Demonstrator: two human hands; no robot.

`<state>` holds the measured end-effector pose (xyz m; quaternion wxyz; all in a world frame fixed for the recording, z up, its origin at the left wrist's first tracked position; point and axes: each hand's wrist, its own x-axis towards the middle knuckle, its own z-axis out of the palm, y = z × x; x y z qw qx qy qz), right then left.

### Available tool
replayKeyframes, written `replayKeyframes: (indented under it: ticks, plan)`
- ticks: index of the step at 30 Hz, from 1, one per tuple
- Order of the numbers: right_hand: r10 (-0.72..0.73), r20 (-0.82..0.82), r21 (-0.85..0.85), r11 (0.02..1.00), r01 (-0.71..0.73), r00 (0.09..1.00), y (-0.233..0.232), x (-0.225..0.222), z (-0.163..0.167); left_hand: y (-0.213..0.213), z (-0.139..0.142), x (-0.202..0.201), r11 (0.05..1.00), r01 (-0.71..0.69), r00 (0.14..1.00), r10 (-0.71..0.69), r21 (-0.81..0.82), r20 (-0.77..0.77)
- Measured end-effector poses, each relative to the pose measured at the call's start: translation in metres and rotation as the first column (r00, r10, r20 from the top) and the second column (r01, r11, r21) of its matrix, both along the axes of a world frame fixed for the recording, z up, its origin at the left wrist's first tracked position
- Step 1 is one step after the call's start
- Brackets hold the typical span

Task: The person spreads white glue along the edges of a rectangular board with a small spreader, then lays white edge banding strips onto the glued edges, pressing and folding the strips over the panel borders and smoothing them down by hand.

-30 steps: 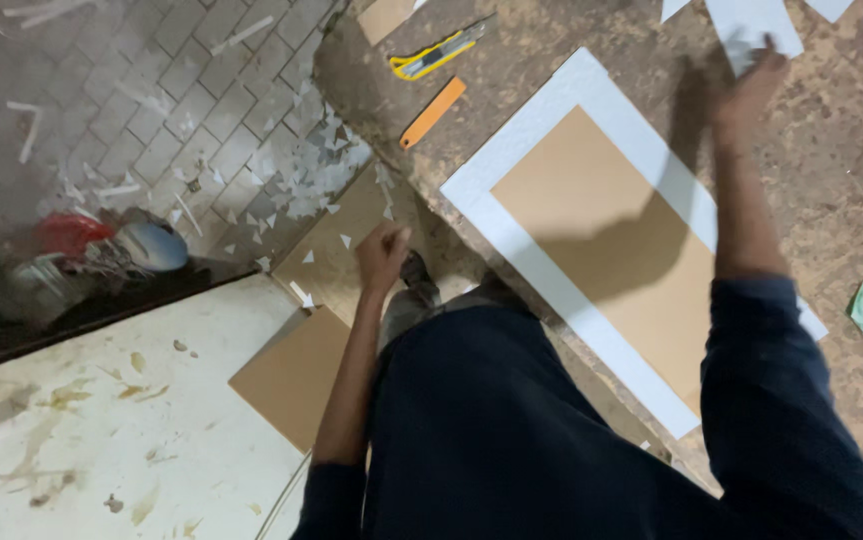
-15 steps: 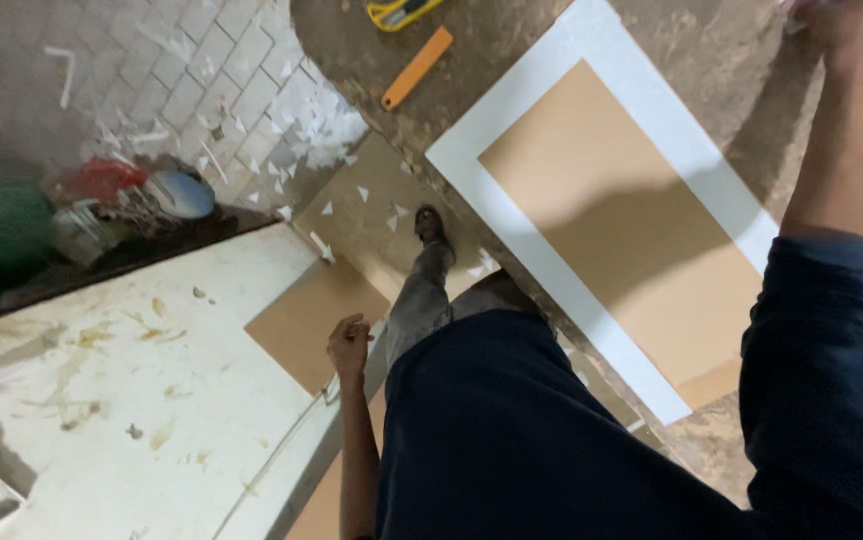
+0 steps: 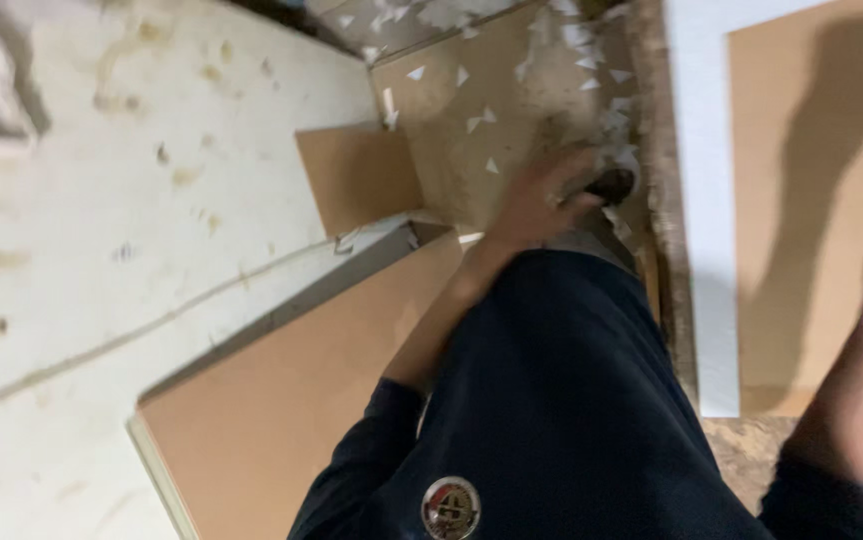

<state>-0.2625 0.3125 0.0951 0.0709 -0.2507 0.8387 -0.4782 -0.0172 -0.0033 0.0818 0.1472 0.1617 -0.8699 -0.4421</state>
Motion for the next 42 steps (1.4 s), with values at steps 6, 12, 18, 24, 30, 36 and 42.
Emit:
replayKeyframes:
  ticks: [6,12,18,24,30,36,42]
  plan:
    - [0.337,-0.499,0.104,0.938,-0.331,0.799,-0.063,0.177,0.086,0.058,0.039,0.055,0.986,0.131,0.962,-0.151,-0.098,-0.229]
    - [0.207,-0.192,0.013,0.978,-0.209,0.959,-0.026,0.269,0.078,0.088,-0.001,0.116,0.872,0.406,0.912,-0.406,0.274,-0.061]
    - [-0.044,0.299,-0.114,0.99,0.081,0.953,0.043,0.292,0.031,0.119,-0.021,0.147,0.835,0.433,0.901,-0.408,0.34,-0.145]
    - [0.021,0.429,-0.193,0.979,0.068,0.903,0.106,0.284,-0.027,0.155,-0.018,0.159,0.826,0.411,0.906,-0.417,0.387,-0.072]
    - [-0.104,0.432,-0.221,0.951,0.217,0.896,0.187,0.234,-0.056,0.184,-0.03,0.155,0.821,0.401,0.899,-0.438,0.406,0.0]
    - [-0.251,0.336,-0.142,0.939,0.312,0.908,0.243,0.199,-0.015,0.222,-0.04,0.143,0.779,0.423,0.87,-0.492,0.463,0.034]
    - [-0.346,0.336,-0.062,0.92,0.387,0.876,0.249,0.173,0.031,0.275,-0.042,0.118,0.802,0.39,0.899,-0.438,0.452,0.001]
